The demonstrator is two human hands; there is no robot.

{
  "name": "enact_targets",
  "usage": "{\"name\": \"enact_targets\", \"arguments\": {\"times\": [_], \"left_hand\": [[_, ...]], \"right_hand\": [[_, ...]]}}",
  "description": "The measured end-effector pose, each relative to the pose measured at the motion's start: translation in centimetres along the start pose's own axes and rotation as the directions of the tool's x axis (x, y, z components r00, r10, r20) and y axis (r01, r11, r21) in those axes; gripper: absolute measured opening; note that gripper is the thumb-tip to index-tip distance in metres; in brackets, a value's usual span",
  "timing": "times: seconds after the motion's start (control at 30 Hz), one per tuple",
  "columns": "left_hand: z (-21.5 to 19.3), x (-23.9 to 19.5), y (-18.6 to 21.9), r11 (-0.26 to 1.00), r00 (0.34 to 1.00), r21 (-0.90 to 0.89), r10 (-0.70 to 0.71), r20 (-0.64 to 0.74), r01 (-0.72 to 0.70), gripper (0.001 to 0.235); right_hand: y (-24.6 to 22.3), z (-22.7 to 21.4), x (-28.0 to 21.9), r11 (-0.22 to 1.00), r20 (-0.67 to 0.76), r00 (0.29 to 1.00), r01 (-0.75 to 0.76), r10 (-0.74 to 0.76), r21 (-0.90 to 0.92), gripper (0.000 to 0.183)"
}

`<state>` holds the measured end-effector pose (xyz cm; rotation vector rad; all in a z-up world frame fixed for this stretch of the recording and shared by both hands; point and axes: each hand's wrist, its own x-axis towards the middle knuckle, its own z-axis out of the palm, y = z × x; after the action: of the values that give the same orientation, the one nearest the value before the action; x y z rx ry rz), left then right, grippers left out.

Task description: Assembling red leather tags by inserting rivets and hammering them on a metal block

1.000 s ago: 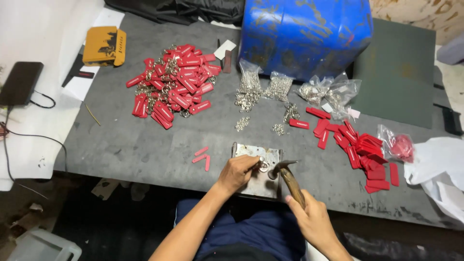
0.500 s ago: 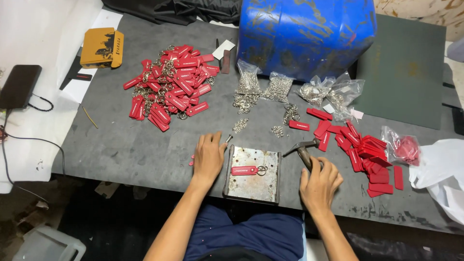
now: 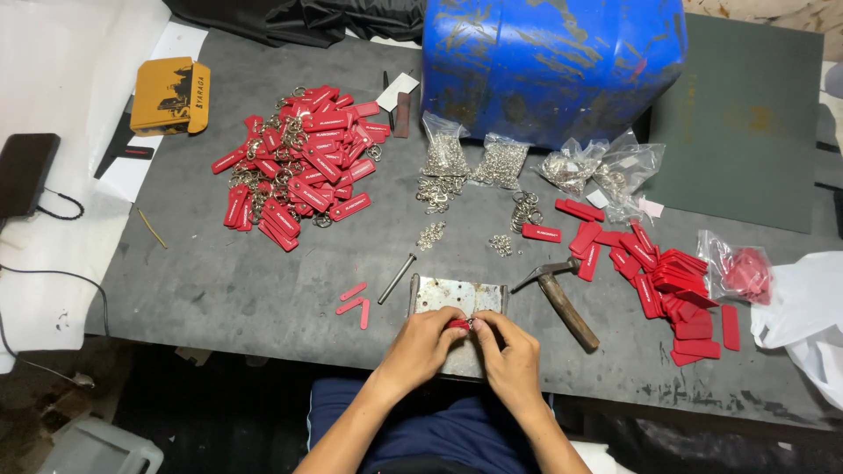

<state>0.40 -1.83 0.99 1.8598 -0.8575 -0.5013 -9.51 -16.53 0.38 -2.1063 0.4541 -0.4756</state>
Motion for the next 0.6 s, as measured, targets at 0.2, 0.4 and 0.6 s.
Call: {"name": "enact_targets", "arguments": {"times": [0.2, 0.4, 0.6], "left_hand": [[0.4, -0.7, 1.4, 0.930, 0.957, -0.234, -0.291, 0.011, 0.285, 0.012], [0.9, -0.6, 2.1, 0.918, 0.954, -0.271, -0.301, -0.006, 0.288, 0.013], [1.5, -1.5, 1.9, 0.882, 0.964, -0.421, -0.260, -0.059, 0.212, 0.015]], "right_hand": [[-0.5, -1.2, 0.7, 0.978, 0.099, 0.984, -0.159, 0.146, 0.137, 0.013], [-1.2, -2.4, 1.7, 0.981, 0.206, 0.964, 0.141, -0.166, 0.131, 0.018], [-2.7, -4.2, 1.6, 0.980, 0.264, 0.958, 0.060, -0.110, 0.191, 0.027]]}}
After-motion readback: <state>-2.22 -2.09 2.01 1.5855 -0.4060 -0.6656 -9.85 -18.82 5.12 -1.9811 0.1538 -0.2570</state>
